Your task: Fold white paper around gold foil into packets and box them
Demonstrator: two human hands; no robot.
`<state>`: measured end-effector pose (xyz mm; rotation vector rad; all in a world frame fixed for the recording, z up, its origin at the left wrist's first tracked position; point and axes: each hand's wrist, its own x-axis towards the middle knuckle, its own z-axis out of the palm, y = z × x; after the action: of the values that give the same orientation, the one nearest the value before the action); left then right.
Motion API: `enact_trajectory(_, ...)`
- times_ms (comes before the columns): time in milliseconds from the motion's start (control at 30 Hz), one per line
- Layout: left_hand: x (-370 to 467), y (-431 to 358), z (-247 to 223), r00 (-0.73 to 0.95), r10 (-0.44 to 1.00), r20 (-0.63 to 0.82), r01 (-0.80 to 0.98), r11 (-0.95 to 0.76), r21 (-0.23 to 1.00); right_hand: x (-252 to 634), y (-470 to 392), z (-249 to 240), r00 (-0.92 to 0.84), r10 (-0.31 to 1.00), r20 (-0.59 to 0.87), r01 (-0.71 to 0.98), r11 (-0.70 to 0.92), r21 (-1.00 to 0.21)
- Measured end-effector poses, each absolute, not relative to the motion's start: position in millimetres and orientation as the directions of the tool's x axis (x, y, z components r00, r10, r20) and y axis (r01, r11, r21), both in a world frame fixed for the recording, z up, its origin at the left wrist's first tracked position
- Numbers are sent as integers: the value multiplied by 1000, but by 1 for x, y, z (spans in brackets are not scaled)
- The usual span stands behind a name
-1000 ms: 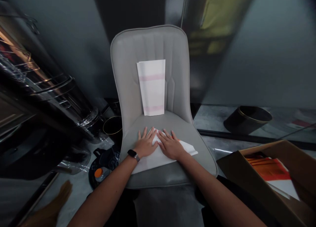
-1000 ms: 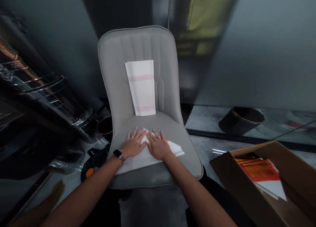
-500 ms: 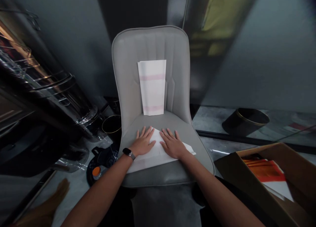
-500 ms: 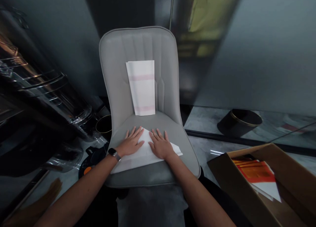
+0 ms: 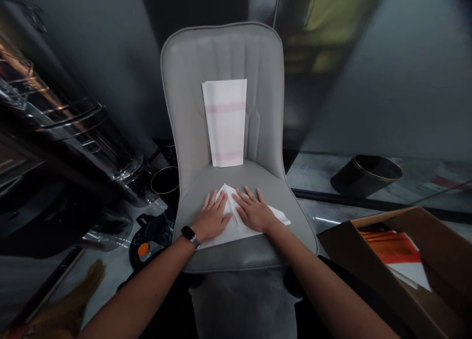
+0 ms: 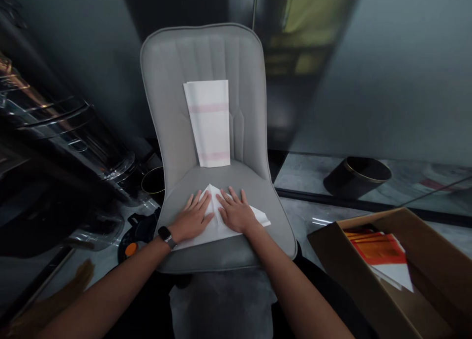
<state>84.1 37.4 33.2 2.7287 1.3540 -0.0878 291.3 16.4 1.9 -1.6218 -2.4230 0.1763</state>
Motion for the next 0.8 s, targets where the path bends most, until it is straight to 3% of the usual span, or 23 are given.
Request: enact_trajectory(800,83,39,25,588,803,-97,809,-578,107,281,11,-4,-416,899,141,873,438,-214)
